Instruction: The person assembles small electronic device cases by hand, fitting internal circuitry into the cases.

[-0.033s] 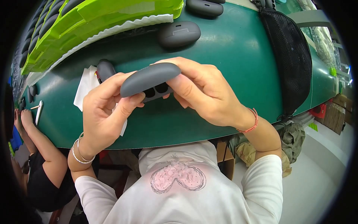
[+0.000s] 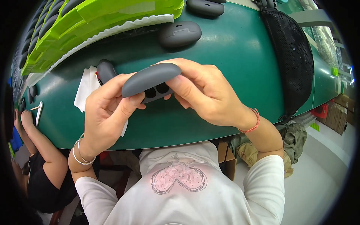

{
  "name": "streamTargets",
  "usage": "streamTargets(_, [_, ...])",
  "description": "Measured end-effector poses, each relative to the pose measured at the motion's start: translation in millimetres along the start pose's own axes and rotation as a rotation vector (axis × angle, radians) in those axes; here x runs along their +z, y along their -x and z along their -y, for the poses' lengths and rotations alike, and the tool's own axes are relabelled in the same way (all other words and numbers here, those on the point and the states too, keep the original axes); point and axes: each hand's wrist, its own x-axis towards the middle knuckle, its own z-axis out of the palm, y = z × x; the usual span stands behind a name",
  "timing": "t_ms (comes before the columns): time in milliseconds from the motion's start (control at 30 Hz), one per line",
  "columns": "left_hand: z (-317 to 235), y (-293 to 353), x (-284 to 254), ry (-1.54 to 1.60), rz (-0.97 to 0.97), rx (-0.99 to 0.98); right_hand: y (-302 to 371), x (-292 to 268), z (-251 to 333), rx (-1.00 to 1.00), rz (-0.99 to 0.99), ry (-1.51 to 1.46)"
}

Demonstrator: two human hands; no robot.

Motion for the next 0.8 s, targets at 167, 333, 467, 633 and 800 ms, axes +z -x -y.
streamTargets(167, [9,-1,7,-0.185,-0.122,0.140,2,8,-8,-0.240,-0.083,0.421])
streamTargets(333, [6,-7,14,-0.339,-0.199,0.162,1,22,-9,-0.281,-0.207,0.412])
streamTargets(467, [3,-8,10,-0.084,-0.132,-0.006,-2,22,-9,-0.172,-0.240,0.236])
streamTargets(633, [-2,-6,2,0.064,-0.062,-0.029,2,20,-14,-0.090,-0.155,-0.120])
streamTargets(800, [-1,-5,3,0.214,-0.089,-0.091,3,16,-19,-0.064,-0.102,-0.238])
